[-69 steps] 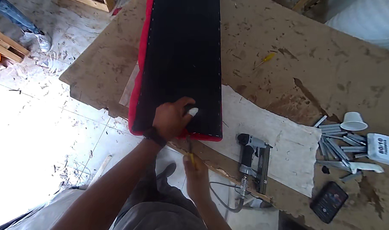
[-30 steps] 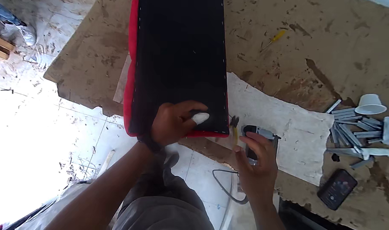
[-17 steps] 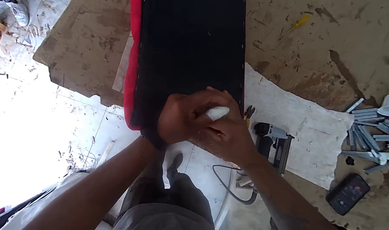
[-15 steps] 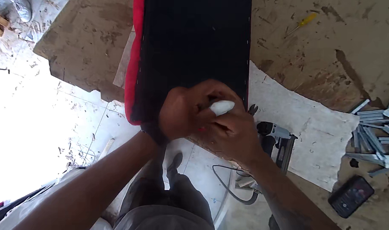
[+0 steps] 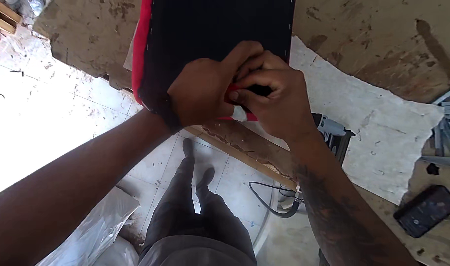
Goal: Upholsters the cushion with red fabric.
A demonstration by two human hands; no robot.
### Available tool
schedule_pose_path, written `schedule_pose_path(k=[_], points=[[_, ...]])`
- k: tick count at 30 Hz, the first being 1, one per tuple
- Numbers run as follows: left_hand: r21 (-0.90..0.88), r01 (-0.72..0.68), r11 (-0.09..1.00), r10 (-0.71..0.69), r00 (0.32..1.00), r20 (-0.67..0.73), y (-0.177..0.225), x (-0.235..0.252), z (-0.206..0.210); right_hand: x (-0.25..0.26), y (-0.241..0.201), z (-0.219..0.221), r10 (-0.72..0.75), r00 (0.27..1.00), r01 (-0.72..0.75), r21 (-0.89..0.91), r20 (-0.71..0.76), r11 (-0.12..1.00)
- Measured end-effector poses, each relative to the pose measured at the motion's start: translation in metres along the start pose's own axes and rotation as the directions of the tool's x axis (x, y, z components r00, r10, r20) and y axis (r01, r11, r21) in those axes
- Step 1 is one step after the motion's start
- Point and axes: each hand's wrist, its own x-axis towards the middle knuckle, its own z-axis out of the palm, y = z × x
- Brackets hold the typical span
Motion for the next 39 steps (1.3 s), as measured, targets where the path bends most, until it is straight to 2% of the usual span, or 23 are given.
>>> schedule_pose_path(k=[2, 4, 6, 8, 10, 12, 14, 16, 19, 22, 26, 30, 35, 39], points=[[-0.071, -0.051, 0.996, 0.048, 0.998, -0.045, -0.005, -0.002, 0.002, -0.001, -0.001, -0.006, -0.017, 1.0, 0.016, 0.037, 0.024, 0.999], [-0.248, -0.108, 0.963, 0.078, 0.989, -0.128, -0.01, -0.005, 0.001, -0.006, -0.002, -0.016, -0.016, 1.0, 0.017, 0.109, -0.01, 0.994], [-0.507, -0.153, 0.848, 0.027, 0.968, -0.248, -0.013, -0.016, -0.001, -0.023, -0.014, -0.023, 0.083, 0.992, -0.068, 0.148, -0.099, 0.987], [-0.643, -0.168, 0.747, -0.088, 0.934, -0.346, -0.012, -0.023, -0.001, -0.036, -0.013, -0.023, 0.134, 0.976, -0.117, 0.109, -0.171, 0.987], [-0.584, -0.067, 0.809, -0.199, 0.903, -0.38, -0.004, -0.03, 0.006, -0.045, -0.017, -0.01, 0.147, 0.972, -0.149, 0.001, -0.184, 0.989], [-0.37, 0.098, 0.924, -0.247, 0.891, -0.381, 0.006, -0.024, 0.014, -0.041, -0.028, 0.004, 0.152, 0.973, -0.18, -0.157, -0.171, 0.971], [-0.229, 0.208, 0.951, -0.284, 0.882, -0.376, 0.013, -0.012, 0.018, -0.029, -0.036, 0.022, 0.149, 0.974, -0.191, -0.27, -0.17, 0.944], [-0.213, 0.231, 0.949, -0.303, 0.856, -0.418, 0.015, -0.003, 0.019, -0.015, -0.031, 0.041, 0.111, 0.971, -0.179, -0.335, -0.211, 0.925], [-0.285, 0.254, 0.924, -0.363, 0.816, -0.45, 0.018, 0.005, 0.016, -0.007, -0.023, 0.057, 0.009, 0.969, -0.116, -0.418, -0.248, 0.901], [-0.369, 0.301, 0.879, -0.445, 0.796, -0.41, 0.013, 0.016, 0.014, -0.008, -0.02, 0.057, 0.017, 0.975, -0.102, -0.381, -0.219, 0.919], [-0.368, 0.319, 0.874, -0.447, 0.824, -0.348, 0.005, 0.025, 0.011, -0.003, -0.025, 0.042, 0.125, 0.991, -0.135, -0.349, -0.05, 0.927], [-0.341, 0.307, 0.889, -0.425, 0.831, -0.36, 0.003, 0.028, 0.011, 0.006, -0.018, 0.05, 0.087, 0.985, -0.142, -0.399, -0.151, 0.906], [-0.397, 0.282, 0.874, -0.426, 0.838, -0.342, 0.008, 0.027, 0.011, 0.001, -0.014, 0.062, 0.015, 0.936, -0.131, -0.308, -0.353, 0.942], [-0.373, 0.269, 0.888, -0.395, 0.862, -0.318, 0.008, 0.028, 0.009, 0.002, -0.014, 0.063, 0.021, 0.925, -0.138, -0.284, -0.379, 0.949]])
